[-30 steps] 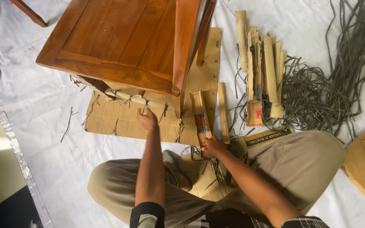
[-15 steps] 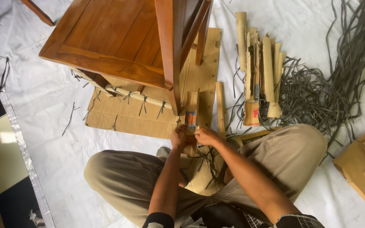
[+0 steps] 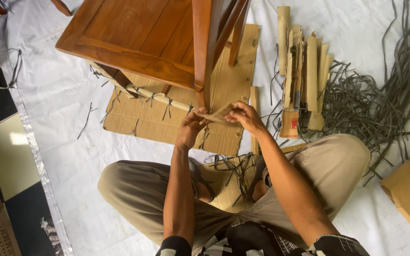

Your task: Tying black plastic straps to the base and legs of a wooden chair for packaging.

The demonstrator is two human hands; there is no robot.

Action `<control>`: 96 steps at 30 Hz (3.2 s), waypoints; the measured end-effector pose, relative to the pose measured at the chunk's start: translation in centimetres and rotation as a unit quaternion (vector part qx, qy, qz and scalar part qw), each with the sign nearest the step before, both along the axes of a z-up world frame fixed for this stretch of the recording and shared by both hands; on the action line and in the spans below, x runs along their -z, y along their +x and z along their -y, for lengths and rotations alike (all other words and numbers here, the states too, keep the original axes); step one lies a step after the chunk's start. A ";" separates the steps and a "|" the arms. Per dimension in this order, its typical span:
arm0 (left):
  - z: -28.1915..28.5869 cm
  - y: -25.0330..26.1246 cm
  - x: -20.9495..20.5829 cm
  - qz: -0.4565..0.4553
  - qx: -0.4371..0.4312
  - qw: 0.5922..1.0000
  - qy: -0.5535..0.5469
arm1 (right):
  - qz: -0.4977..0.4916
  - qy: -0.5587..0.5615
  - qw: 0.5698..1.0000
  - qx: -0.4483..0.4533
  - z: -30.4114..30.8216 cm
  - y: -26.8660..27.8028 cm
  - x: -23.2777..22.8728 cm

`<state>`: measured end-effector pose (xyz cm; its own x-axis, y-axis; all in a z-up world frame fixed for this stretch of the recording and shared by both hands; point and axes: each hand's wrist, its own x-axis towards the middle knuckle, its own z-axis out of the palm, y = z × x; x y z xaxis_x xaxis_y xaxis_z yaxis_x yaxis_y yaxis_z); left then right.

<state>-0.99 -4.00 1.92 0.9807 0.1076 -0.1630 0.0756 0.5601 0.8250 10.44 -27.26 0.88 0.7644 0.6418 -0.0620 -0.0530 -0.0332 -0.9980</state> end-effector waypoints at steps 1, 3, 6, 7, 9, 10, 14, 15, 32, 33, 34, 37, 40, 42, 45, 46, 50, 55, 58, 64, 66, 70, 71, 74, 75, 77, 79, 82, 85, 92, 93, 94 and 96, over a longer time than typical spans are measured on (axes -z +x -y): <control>0.1 0.2 -0.1 0.001 -0.002 1.000 0.000 | 0.001 0.000 1.000 -0.002 -0.3 0.1 0.0; 0.2 0.3 -0.1 0.059 -0.002 0.989 0.137 | -0.070 0.057 0.994 0.063 -1.1 0.1 0.2; 0.0 1.4 -0.7 0.031 -0.073 0.956 0.282 | -0.096 0.059 0.989 0.091 -2.7 0.1 -0.1; -0.6 1.9 -0.3 0.031 -0.076 0.956 0.282 | -0.095 0.058 0.990 0.088 -3.3 0.2 -0.8; -1.8 2.8 0.3 0.083 -0.118 0.897 0.418 | -0.062 -0.017 0.994 0.085 -4.5 0.5 -2.2; -2.3 3.1 -0.1 0.082 -0.120 0.897 0.418 | -0.061 -0.017 0.994 0.084 -5.0 1.0 -2.2; -3.5 3.7 -2.0 0.077 -0.114 0.904 0.405 | 0.061 -0.117 0.990 0.055 -6.5 2.9 -1.4; -3.6 3.8 -2.5 0.075 -0.106 0.907 0.402 | 0.095 -0.133 0.986 0.041 -6.8 3.5 -0.9; 2.0 3.2 -1.0 0.045 -0.173 0.837 0.517 | 0.088 -0.140 0.981 0.098 -8.2 0.6 -1.2; 2.0 3.2 -0.6 0.038 -0.166 0.840 0.515 | 0.068 -0.143 0.983 0.091 -8.3 0.3 -1.4; 1.9 3.3 0.2 0.036 -0.167 0.840 0.514 | 0.069 -0.144 0.983 0.089 -8.2 0.4 -1.3; 1.7 3.4 1.5 0.059 -0.176 0.825 0.534 | 0.058 -0.145 0.984 0.085 -8.2 0.3 -0.6; 1.9 3.5 1.1 0.001 -0.175 0.869 0.463 | 0.052 -0.162 0.982 0.087 -7.8 0.5 0.5; 1.6 3.1 2.0 0.046 -0.198 0.807 0.555 | 0.061 -0.183 0.977 0.086 -7.4 0.3 1.0; 1.7 2.7 1.9 0.022 -0.190 0.822 0.537 | 0.088 -0.196 0.973 0.084 -6.6 0.2 2.3; 1.8 2.6 2.3 0.022 -0.190 0.822 0.536 | 0.088 -0.197 0.973 0.084 -6.4 0.1 2.3; 2.1 2.2 3.5 -0.011 -0.195 0.825 0.531 | 0.086 -0.191 0.974 0.081 -5.6 -0.2 2.7; 2.6 1.8 5.0 -0.024 -0.216 0.832 0.510 | 0.087 -0.170 0.979 0.077 -4.9 0.0 4.6; 2.9 1.3 7.7 -0.040 -0.239 0.809 0.536 | 0.091 -0.191 0.975 0.071 -4.0 -0.2 6.4; 3.2 -0.6 11.6 -0.238 -0.015 0.759 0.606 | 0.138 -0.470 0.862 -0.130 0.6 -4.2 13.3; 3.1 -1.3 11.3 -0.223 0.113 0.696 0.673 | 0.170 -0.571 0.751 -0.285 1.9 -6.9 15.7; 3.4 -1.5 14.2 -0.231 0.207 0.624 0.717 | 0.158 -0.576 0.696 -0.398 3.7 -12.0 16.7; 3.5 -1.5 14.5 -0.219 0.230 0.619 0.718 | 0.142 -0.586 0.687 -0.406 4.0 -12.7 18.2; 4.3 -1.4 14.6 -0.190 0.253 0.620 0.718 | 0.137 -0.596 0.684 -0.398 4.4 -13.8 18.1; 4.5 -1.2 14.4 -0.173 0.252 0.625 0.718 | 0.150 -0.596 0.690 -0.382 4.3 -13.9 17.3; 4.9 -1.1 15.9 -0.155 0.254 0.623 0.724 | 0.140 -0.576 0.730 -0.341 5.1 -13.5 18.6; 5.4 -1.1 15.9 -0.138 0.254 0.621 0.728 | 0.131 -0.554 0.766 -0.299 5.9 -13.0 20.5; 5.6 -1.2 14.6 -0.139 0.277 0.607 0.732 | 0.207 -0.565 0.736 -0.308 6.0 -12.0 19.7; 5.2 -1.5 15.7 -0.140 0.295 0.606 0.725 | 0.195 -0.540 0.765 -0.290 4.7 -11.1 14.3; 4.8 -2.2 13.9 -0.101 0.312 0.661 0.675 | 0.213 -0.459 0.856 -0.102 2.9 -9.1 14.1; 4.9 -2.4 12.6 -0.106 0.300 0.697 0.643 | 0.229 -0.468 0.849 -0.093 2.5 -9.0 13.3; 5.1 -2.4 13.1 -0.108 0.298 0.697 0.643 | 0.230 -0.467 0.849 -0.094 2.2 -9.0 11.5; 5.4 -2.1 14.2 -0.060 0.254 0.752 0.606 | 0.214 -0.464 0.855 -0.089 1.6 -9.0 7.7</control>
<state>-3.13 -9.37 -12.33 0.9318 -0.1350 -0.3369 0.1402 -0.7223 0.6772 1.47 -28.86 -6.86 0.7394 0.5771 -0.3467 0.3992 -0.7905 -0.4645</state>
